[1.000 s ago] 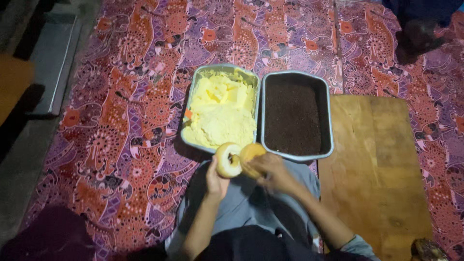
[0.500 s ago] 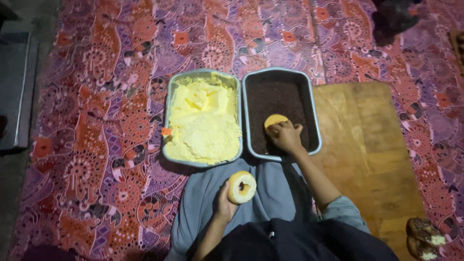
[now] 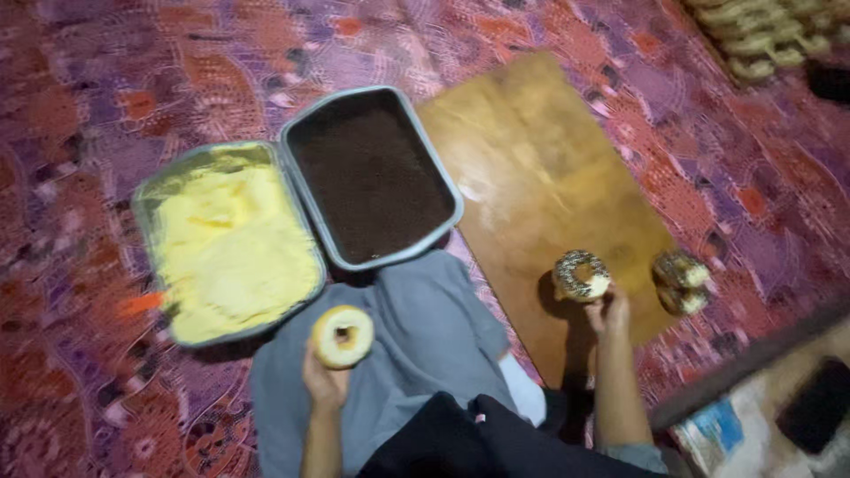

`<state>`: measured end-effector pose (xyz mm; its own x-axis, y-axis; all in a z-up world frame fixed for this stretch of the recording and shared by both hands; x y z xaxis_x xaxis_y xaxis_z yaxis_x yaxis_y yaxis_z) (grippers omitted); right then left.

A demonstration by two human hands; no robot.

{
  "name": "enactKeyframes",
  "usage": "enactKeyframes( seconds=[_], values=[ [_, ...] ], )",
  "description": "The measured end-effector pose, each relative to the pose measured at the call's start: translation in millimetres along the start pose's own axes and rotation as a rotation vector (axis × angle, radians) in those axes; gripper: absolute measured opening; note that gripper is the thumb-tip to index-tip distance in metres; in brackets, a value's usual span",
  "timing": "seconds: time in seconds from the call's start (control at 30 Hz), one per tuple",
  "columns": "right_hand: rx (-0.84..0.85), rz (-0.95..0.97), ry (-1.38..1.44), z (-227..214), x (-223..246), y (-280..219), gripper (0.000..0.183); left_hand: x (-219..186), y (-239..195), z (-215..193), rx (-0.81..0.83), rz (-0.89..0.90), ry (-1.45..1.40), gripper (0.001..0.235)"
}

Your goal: The person sits on the floor and fills plain donuts with a yellow cream from a metal tray, then rolls the filled donuts in a second tray of dark crumbs. The finished donuts are placed on a wooden board. The person repeats this process for multiple donuts.

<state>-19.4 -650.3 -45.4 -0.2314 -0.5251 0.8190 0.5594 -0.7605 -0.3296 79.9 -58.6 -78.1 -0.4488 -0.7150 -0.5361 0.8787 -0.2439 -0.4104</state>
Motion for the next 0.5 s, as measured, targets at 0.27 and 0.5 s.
enactKeyframes(
  seconds=[0.27,0.5],
  values=[
    [-0.667,-0.081,0.0,-212.7,67.7,-5.4,0.016,-6.6,-2.2,12.3,-0.099,0.004,0.042,0.058],
    [-0.553,-0.05,-0.091,-203.3,61.5,2.0,0.034,-6.7,-3.7,17.0,-0.165,-0.006,0.093,0.058]
  ],
)
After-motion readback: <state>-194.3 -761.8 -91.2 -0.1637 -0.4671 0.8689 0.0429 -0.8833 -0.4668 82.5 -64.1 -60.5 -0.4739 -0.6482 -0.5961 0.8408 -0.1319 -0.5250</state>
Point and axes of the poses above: each hand's wrist, its own y-axis towards the middle knuckle, its own z-axis out of the palm, x = y × z, the point moved 4 cm from there along y, towards the middle knuckle, and after that the axes turned 11 degrees about -z, right-handed, at the moved point
